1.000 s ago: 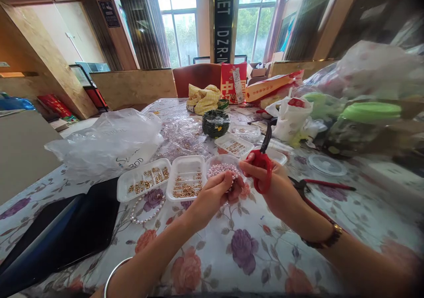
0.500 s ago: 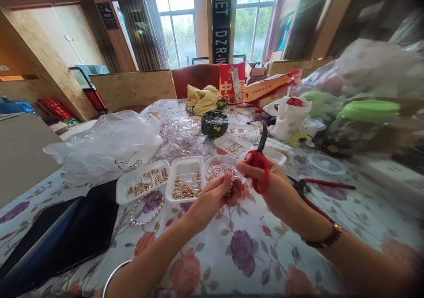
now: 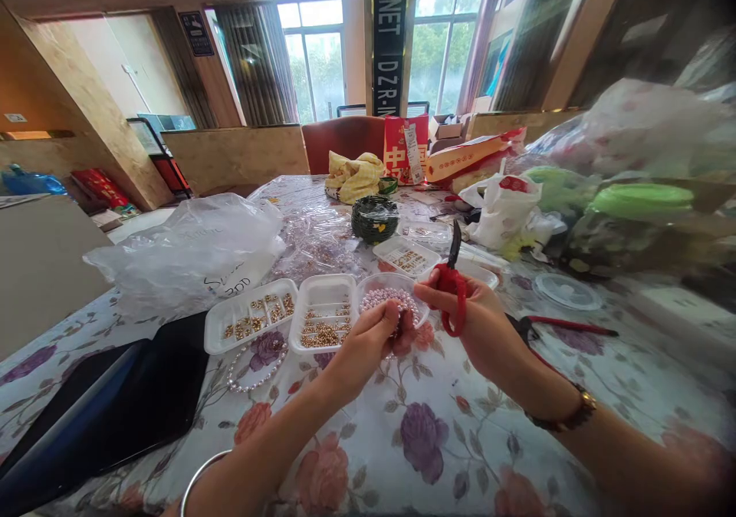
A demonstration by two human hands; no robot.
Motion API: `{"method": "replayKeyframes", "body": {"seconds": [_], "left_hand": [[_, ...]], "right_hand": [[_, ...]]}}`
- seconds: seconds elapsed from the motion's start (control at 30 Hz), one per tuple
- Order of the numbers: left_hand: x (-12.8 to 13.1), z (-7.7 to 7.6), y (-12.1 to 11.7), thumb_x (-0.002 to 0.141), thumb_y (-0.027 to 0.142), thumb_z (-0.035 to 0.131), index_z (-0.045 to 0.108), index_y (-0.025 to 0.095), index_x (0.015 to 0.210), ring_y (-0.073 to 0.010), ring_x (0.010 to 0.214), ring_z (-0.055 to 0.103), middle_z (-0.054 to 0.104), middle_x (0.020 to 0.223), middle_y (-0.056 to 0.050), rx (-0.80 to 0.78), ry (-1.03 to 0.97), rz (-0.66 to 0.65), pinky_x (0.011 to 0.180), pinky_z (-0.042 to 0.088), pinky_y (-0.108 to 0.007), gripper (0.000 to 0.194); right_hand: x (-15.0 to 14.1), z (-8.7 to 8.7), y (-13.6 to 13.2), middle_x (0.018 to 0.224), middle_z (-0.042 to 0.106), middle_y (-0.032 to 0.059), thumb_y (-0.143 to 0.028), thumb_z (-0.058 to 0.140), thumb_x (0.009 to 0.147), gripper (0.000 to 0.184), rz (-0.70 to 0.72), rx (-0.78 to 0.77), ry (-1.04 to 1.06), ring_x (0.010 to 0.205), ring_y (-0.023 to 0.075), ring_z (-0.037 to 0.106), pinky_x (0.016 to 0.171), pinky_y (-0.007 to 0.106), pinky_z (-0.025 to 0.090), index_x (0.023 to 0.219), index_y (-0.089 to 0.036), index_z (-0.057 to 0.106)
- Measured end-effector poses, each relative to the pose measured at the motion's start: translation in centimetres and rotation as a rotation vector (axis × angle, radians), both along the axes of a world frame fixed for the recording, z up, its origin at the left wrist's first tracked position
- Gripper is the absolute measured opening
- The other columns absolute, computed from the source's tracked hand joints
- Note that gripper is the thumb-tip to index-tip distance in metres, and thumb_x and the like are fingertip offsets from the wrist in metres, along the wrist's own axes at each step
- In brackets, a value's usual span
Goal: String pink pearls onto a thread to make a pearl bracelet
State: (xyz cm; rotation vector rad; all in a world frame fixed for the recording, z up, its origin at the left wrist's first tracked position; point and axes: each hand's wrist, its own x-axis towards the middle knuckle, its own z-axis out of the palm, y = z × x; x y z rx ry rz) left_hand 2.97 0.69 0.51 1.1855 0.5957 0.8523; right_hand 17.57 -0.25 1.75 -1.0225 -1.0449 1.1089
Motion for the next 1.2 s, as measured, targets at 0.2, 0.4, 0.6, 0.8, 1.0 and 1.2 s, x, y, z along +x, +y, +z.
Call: {"method": "replayKeyframes", "body": {"seconds": [0.2, 0.4, 0.6, 0.8, 1.0, 1.2], "left_hand": [[0.1, 0.1, -0.1, 0.082, 0.045, 0.052, 0.047, 0.015, 0.066, -0.0078, 0.055, 0.033, 0.040, 0.059, 0.002, -0.028, -0.067, 0.054, 0.055, 0.027, -0.024, 0.035], [0.1, 0.5, 0.0, 0.085, 0.041, 0.049, 0.048, 0.014, 0.065, -0.0078, 0.054, 0.032, 0.039, 0.057, 0.002, -0.002, -0.158, 0.149, 0.055, 0.029, -0.022, 0.033], [-0.1, 0.8, 0.2, 0.083, 0.040, 0.052, 0.049, 0.015, 0.066, -0.0082, 0.056, 0.034, 0.039, 0.058, 0.002, -0.020, -0.216, 0.258, 0.055, 0.032, -0.021, 0.031], [-0.1, 0.9, 0.3, 0.084, 0.044, 0.051, 0.049, 0.015, 0.067, -0.0080, 0.056, 0.034, 0.039, 0.058, 0.002, -0.007, -0.181, 0.279, 0.056, 0.033, -0.021, 0.033], [-0.1, 0.6, 0.4, 0.083, 0.043, 0.052, 0.049, 0.016, 0.067, -0.0080, 0.057, 0.034, 0.041, 0.060, 0.002, 0.038, -0.159, 0.277, 0.057, 0.033, -0.022, 0.032], [-0.1, 0.3, 0.5, 0.084, 0.045, 0.050, 0.048, 0.017, 0.066, -0.0087, 0.059, 0.035, 0.041, 0.062, 0.003, 0.117, -0.078, 0.254, 0.058, 0.033, -0.023, 0.033]], "right_hand": [[0.8, 0.8, 0.1, 0.066, 0.054, -0.0025, -0.039, 0.068, 0.070, 0.022, -0.028, 0.150, -0.255, 0.059, 0.0093, 0.044, 0.053, 0.024, 0.033, 0.071, -0.020, 0.058], [2.7, 1.6, 0.2, 0.054, 0.048, -0.0015, -0.051, 0.058, 0.074, 0.035, -0.112, 0.172, -0.830, 0.052, 0.0108, 0.040, 0.049, 0.026, 0.028, 0.058, -0.020, 0.052], [2.4, 2.0, -0.3, 0.045, 0.043, -0.0025, -0.053, 0.058, 0.073, 0.045, -0.181, 0.293, -1.272, 0.044, 0.0090, 0.033, 0.047, 0.027, 0.026, 0.049, -0.020, 0.040], [1.9, 1.2, -0.4, 0.042, 0.045, -0.0016, -0.056, 0.057, 0.072, 0.046, -0.155, 0.301, -1.375, 0.041, 0.0085, 0.030, 0.044, 0.027, 0.023, 0.047, -0.020, 0.042], [1.5, 1.3, -0.8, 0.043, 0.046, -0.0013, -0.056, 0.055, 0.073, 0.047, -0.079, 0.287, -1.323, 0.042, 0.0094, 0.032, 0.045, 0.027, 0.024, 0.046, -0.020, 0.041], [1.3, 1.4, -1.2, 0.045, 0.047, -0.0007, -0.057, 0.057, 0.071, 0.045, -0.107, 0.242, -1.360, 0.043, 0.0102, 0.033, 0.046, 0.028, 0.023, 0.048, -0.021, 0.044]]}}
